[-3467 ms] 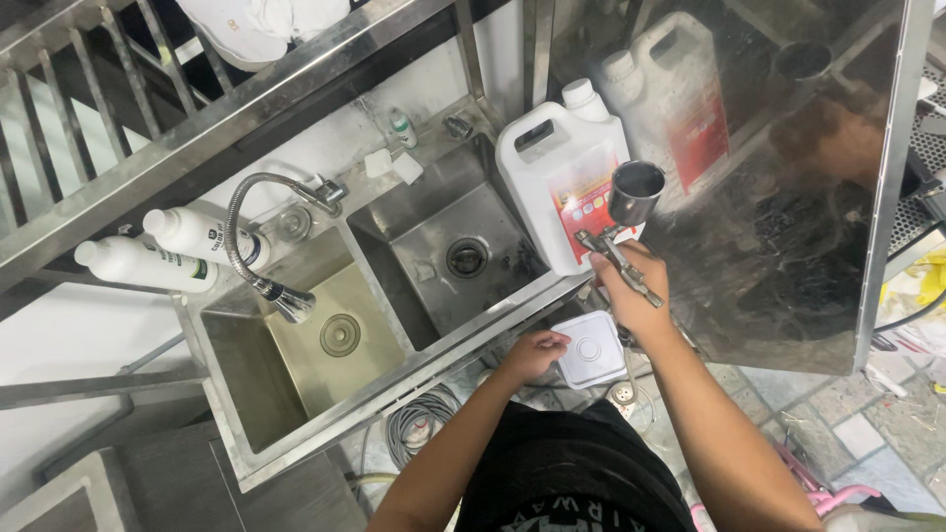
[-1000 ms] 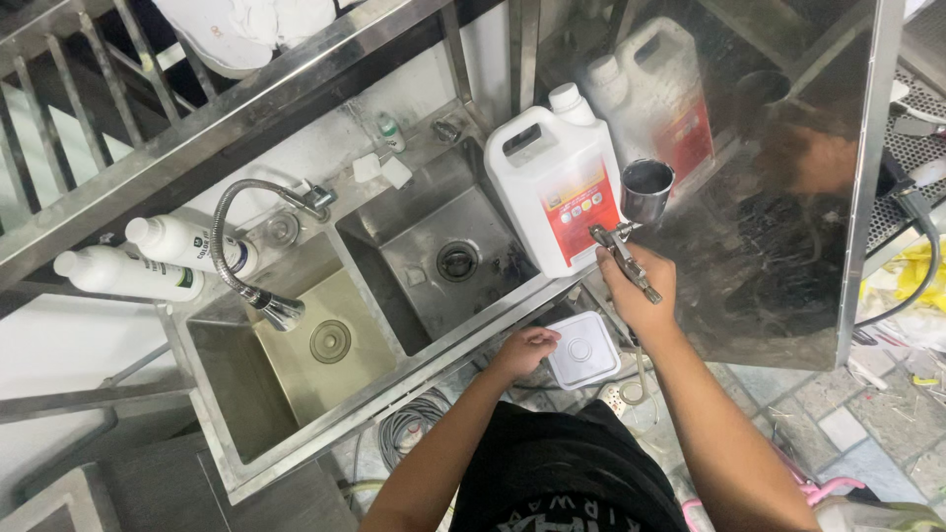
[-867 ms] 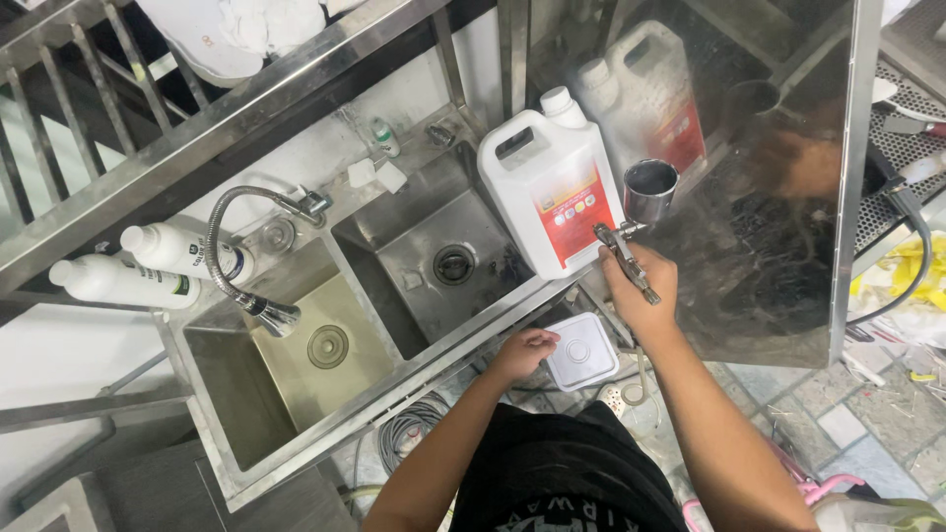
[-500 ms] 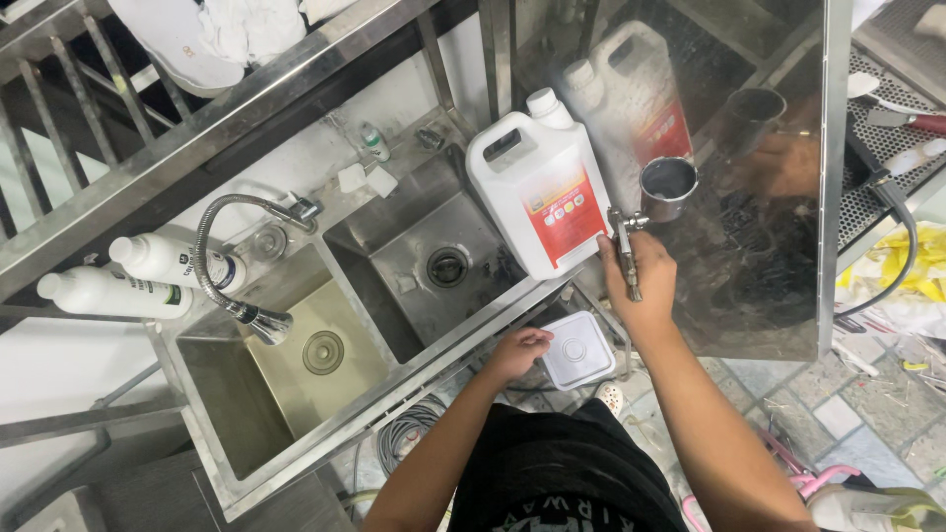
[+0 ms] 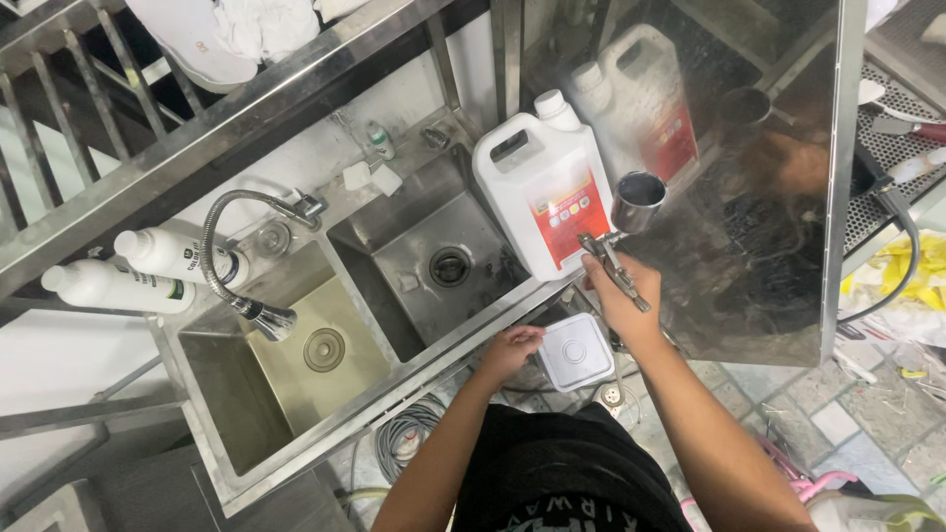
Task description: The person rinses a metal spray gun under a running tap in a stainless steel sink. They repeatedly flush the gun's cup and body with water, then set the gun down in the sink.
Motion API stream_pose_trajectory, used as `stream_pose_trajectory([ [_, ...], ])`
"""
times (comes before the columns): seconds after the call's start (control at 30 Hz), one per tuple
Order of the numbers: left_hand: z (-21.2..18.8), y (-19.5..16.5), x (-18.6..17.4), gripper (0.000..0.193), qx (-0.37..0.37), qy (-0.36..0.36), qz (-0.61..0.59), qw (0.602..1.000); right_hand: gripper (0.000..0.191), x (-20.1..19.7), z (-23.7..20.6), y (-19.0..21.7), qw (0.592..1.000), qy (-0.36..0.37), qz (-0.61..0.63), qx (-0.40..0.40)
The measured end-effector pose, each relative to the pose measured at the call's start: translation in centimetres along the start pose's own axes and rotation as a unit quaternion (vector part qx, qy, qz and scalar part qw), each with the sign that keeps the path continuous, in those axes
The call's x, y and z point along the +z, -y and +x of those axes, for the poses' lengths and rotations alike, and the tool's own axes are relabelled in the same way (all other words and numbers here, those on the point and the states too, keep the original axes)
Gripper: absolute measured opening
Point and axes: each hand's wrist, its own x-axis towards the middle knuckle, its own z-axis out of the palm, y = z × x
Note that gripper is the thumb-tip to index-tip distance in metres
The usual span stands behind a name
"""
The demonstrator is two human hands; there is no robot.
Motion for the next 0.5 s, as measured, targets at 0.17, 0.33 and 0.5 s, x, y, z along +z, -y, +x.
stream_pose_trajectory([
  [0.17, -1.2, -1.1, -3.2, 0.031, 0.103, -0.054, -0.073, 0.991, 0.02, -0.8, -0.4, 0.1, 0.99, 0.107, 0.096, 0.002],
  [0.33, -3.6, -2.2, -6.5, 0.033, 0.151, -0.119, -0.145, 0.971, 0.019, -1.2, -0.1, -0.5, 0.936, 0.18, 0.244, 0.18],
  [0.5, -5.9, -3.2, -6.6, 0.029, 0.117, -0.173, -0.104, 0.972, 0.021, -0.3, 0.3, -2.1, 0.978, 0.141, 0.09, 0.124],
])
